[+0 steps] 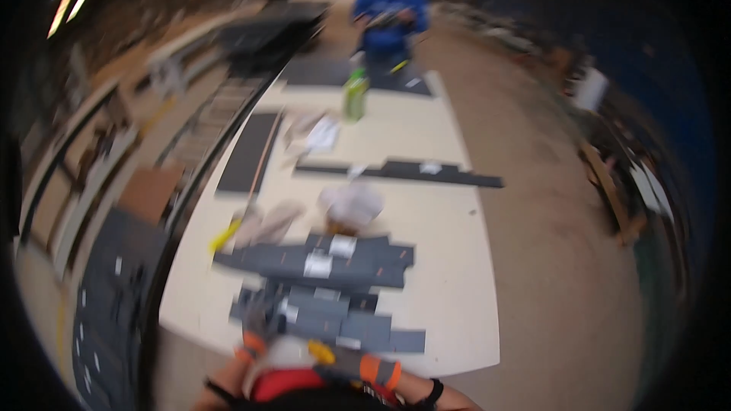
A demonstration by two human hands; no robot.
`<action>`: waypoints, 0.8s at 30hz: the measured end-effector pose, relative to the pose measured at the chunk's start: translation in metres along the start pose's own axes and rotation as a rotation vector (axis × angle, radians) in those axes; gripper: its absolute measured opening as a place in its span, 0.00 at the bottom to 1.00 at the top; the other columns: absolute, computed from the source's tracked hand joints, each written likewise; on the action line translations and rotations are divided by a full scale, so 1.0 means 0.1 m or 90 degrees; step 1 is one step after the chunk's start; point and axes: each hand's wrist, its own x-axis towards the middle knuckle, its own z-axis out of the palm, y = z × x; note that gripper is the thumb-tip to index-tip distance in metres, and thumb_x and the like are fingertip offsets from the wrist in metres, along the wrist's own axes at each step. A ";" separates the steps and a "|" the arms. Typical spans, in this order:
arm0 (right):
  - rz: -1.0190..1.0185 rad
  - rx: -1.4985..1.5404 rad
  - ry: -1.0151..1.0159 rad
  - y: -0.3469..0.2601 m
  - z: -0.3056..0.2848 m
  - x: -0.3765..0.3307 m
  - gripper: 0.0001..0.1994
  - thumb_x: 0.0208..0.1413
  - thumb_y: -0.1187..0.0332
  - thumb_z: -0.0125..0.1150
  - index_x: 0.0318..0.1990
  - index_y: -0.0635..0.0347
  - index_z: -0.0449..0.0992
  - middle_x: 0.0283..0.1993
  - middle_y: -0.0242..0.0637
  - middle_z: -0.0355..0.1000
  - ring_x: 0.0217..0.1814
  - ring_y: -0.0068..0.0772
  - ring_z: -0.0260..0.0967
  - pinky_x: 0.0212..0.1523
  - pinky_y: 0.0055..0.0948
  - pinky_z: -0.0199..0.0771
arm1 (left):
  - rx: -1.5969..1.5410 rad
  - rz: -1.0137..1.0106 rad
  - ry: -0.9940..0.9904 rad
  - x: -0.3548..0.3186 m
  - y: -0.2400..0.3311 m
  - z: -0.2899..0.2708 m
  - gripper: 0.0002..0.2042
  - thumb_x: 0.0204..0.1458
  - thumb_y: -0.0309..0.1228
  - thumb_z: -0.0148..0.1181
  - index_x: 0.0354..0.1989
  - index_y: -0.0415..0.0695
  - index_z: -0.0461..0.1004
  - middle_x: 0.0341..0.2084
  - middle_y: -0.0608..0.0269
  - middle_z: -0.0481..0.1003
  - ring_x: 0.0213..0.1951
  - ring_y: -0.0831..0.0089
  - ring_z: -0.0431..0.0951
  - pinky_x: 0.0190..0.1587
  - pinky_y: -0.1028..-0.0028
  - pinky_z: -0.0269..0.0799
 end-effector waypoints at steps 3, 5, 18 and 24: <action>-0.005 -0.076 0.047 -0.15 -0.10 -0.20 0.24 0.55 0.54 0.61 0.56 0.55 0.66 0.30 0.29 0.72 0.29 0.17 0.67 0.31 0.22 0.69 | -0.122 -0.017 -0.072 0.24 -1.14 -0.13 0.16 0.59 0.37 0.47 0.49 0.43 0.76 0.38 0.54 0.79 0.39 0.62 0.79 0.47 0.67 0.71; -0.015 0.066 0.072 -0.26 -0.01 -0.35 0.22 0.55 0.58 0.61 0.54 0.60 0.69 0.32 0.31 0.73 0.31 0.20 0.69 0.32 0.22 0.70 | -0.165 -0.214 0.055 0.84 -0.56 -1.16 0.15 0.61 0.30 0.44 0.53 0.43 0.73 0.43 0.55 0.78 0.45 0.66 0.78 0.49 0.69 0.71; 0.026 0.107 0.040 -0.42 0.19 -0.26 0.23 0.51 0.70 0.60 0.56 0.64 0.66 0.30 0.35 0.72 0.30 0.26 0.70 0.33 0.22 0.69 | -0.561 0.246 0.144 1.78 0.16 -4.08 0.17 0.61 0.37 0.50 0.49 0.35 0.71 0.43 0.53 0.77 0.47 0.63 0.77 0.56 0.68 0.71; -0.021 0.041 0.068 -0.26 0.16 -0.19 0.25 0.52 0.62 0.64 0.56 0.63 0.68 0.31 0.34 0.74 0.30 0.23 0.71 0.34 0.20 0.71 | -0.406 0.036 0.172 1.92 0.68 -3.79 0.11 0.57 0.33 0.56 0.43 0.38 0.74 0.36 0.60 0.78 0.38 0.72 0.79 0.44 0.76 0.77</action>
